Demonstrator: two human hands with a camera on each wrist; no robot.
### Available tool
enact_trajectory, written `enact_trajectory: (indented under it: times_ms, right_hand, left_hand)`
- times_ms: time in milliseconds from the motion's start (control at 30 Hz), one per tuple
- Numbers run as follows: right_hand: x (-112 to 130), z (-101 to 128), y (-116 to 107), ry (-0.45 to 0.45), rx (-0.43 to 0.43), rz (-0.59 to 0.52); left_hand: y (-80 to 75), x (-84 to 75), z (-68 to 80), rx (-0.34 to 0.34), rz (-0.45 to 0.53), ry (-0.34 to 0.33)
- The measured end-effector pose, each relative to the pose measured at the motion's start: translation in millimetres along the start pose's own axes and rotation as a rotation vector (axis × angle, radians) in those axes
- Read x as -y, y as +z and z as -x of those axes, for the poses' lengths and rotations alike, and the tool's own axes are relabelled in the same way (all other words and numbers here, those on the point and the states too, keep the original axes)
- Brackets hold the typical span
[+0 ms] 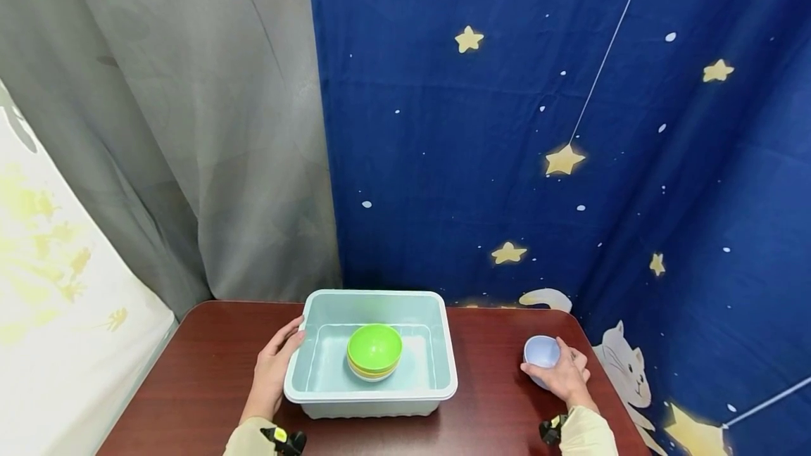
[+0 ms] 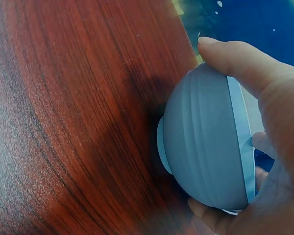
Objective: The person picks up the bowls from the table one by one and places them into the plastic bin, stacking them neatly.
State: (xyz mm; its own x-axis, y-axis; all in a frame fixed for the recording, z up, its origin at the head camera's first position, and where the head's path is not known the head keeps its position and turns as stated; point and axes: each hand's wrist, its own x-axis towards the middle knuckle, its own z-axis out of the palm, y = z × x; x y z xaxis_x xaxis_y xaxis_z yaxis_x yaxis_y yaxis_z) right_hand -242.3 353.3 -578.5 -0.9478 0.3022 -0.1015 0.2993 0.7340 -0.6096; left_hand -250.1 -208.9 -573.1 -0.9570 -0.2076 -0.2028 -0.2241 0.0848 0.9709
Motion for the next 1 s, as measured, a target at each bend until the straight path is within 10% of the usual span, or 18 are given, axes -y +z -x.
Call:
enact_trajectory:
  times_ms: [1000]
  right_hand:
    - [27.4,-8.0,-6.3,-0.03,-0.02,-0.055]
  left_hand:
    - [-0.9,-0.9,0.3,0.006,0.021,-0.016]
